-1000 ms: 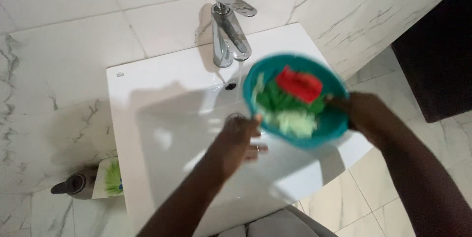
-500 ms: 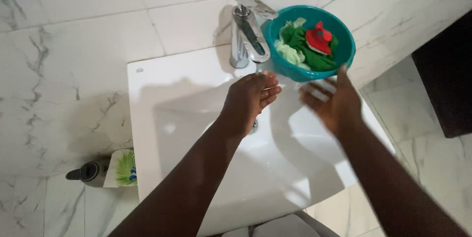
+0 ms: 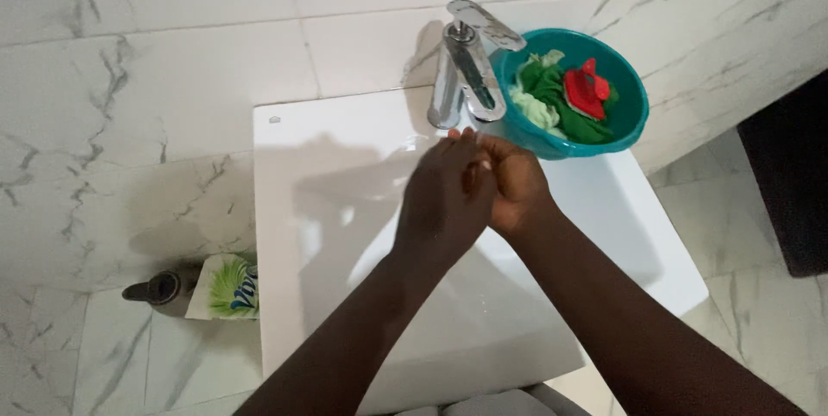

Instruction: Cleaning a bathroom sink and faucet using sponges and scrubbing tools.

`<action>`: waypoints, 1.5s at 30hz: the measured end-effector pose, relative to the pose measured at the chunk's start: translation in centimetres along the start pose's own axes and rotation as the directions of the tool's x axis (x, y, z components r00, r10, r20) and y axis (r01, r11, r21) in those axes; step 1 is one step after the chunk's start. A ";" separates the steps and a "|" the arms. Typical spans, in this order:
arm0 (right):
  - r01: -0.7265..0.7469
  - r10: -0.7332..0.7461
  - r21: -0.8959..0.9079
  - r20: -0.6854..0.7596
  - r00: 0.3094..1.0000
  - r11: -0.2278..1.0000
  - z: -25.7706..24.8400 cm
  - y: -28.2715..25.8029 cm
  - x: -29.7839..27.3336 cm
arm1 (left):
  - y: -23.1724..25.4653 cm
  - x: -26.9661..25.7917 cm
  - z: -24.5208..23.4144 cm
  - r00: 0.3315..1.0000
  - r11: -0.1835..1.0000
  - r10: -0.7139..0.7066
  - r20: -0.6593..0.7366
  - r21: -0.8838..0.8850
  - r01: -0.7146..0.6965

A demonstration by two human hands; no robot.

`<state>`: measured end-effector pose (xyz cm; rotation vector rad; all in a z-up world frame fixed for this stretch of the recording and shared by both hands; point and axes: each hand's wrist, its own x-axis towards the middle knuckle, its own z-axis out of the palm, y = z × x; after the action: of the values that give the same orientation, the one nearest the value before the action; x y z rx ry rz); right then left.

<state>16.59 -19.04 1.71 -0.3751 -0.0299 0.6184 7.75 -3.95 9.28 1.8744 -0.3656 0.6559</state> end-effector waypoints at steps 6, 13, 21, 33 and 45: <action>0.062 -0.044 0.062 -0.259 0.965 0.996 4.6 -0.8 1.9 | -2.3 -1.2 -4.6 0.965 0.950 -0.234 -0.119 0.182 0.253; 0.095 -0.118 -0.123 -0.200 0.973 0.988 13.0 2.2 1.5 | -6.4 -0.6 -4.5 0.809 0.720 -0.501 0.306 0.666 0.194; 0.167 -0.159 0.032 -0.174 0.972 0.985 11.0 1.2 0.1 | -12.0 2.8 -1.2 0.813 0.751 -0.356 0.461 0.659 -0.045; 0.238 -0.241 -0.037 -0.212 0.947 0.971 13.0 1.3 -0.3 | -15.4 8.4 -2.5 0.848 0.857 0.081 0.524 0.397 -0.328; 0.275 -0.249 0.027 -0.348 0.904 0.961 13.4 2.3 2.5 | -14.6 8.4 -3.6 0.887 0.810 0.030 0.461 0.509 -0.291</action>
<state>15.49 -11.38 13.15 -0.3932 0.2730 0.2790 21.30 5.41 4.33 2.6024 -0.6883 0.4801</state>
